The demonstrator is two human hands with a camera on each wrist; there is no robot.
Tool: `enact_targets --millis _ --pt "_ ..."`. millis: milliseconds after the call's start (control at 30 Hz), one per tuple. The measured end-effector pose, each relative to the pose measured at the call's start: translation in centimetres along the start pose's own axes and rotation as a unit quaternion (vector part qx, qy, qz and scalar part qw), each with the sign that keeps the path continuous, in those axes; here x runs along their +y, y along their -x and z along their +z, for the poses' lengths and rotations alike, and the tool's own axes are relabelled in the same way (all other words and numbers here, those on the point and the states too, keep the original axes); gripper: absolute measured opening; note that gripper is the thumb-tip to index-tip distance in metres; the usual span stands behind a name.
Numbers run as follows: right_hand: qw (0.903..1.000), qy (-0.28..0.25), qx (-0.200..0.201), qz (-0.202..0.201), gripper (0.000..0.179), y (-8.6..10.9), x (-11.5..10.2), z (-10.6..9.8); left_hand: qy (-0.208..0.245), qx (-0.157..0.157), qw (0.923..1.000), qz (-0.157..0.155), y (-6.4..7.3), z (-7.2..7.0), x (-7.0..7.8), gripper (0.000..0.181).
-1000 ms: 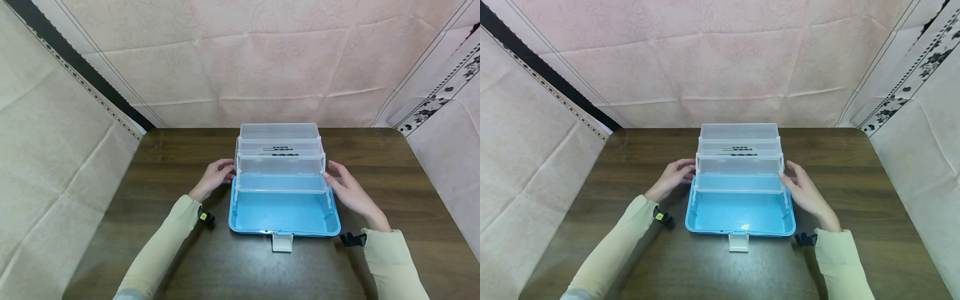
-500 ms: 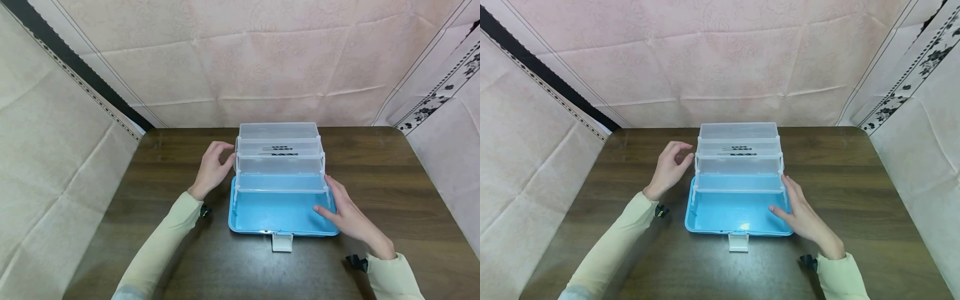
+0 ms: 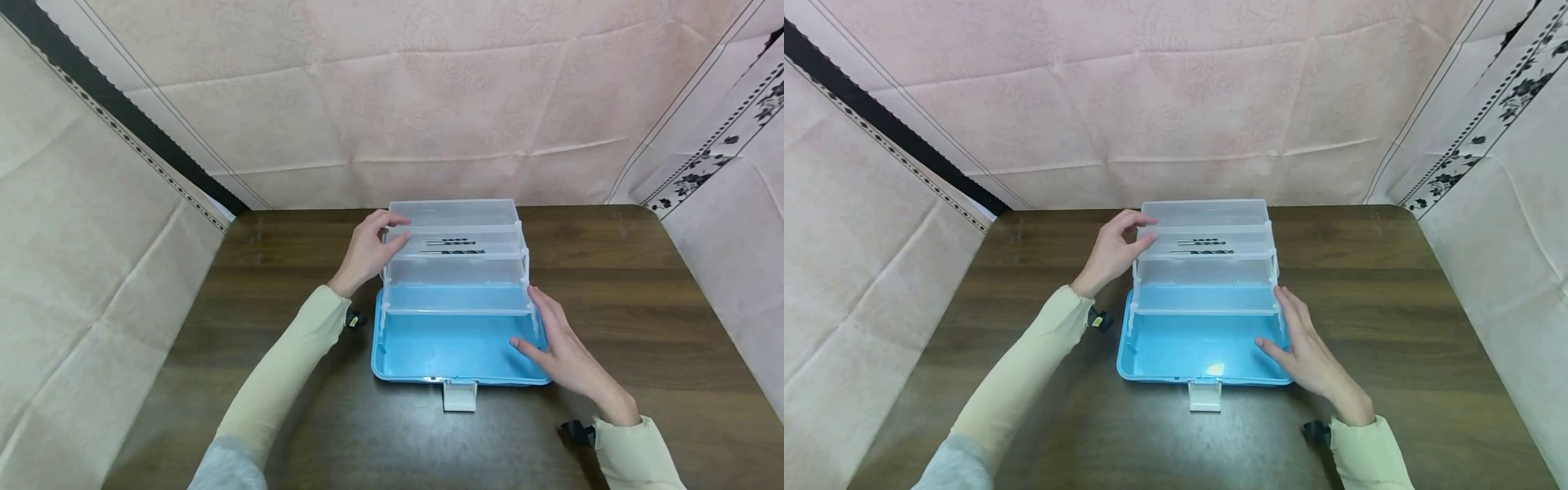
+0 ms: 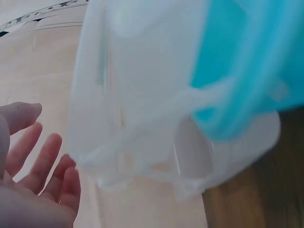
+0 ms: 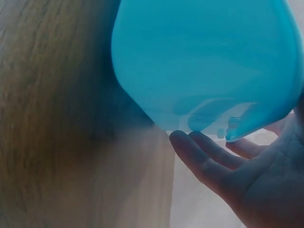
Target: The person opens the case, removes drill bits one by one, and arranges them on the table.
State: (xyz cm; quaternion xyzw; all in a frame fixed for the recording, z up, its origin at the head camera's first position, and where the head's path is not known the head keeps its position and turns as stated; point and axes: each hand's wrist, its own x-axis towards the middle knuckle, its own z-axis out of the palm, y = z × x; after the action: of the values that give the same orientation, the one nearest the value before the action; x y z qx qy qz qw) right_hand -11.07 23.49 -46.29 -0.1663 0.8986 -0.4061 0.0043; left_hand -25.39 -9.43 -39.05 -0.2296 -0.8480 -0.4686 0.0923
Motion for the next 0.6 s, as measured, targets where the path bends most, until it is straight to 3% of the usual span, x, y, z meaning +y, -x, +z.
enact_targets --millis 133,367,600 --pt "1.0 0.005 0.005 -0.002 0.091 0.0 0.2 0.2 0.006 -0.005 0.9998 -0.021 -1.1 0.6 0.1 0.025" --pt "0.9999 0.004 0.009 -0.008 0.092 0.0 0.3 0.3 -0.086 -0.044 0.9935 -0.059 -2.2 1.8 -0.2 0.01" --pt "0.9999 0.004 0.01 -0.005 0.092 0.0 0.3 0.3 -0.128 -0.078 0.9861 -0.072 -2.3 2.3 0.0 0.009"
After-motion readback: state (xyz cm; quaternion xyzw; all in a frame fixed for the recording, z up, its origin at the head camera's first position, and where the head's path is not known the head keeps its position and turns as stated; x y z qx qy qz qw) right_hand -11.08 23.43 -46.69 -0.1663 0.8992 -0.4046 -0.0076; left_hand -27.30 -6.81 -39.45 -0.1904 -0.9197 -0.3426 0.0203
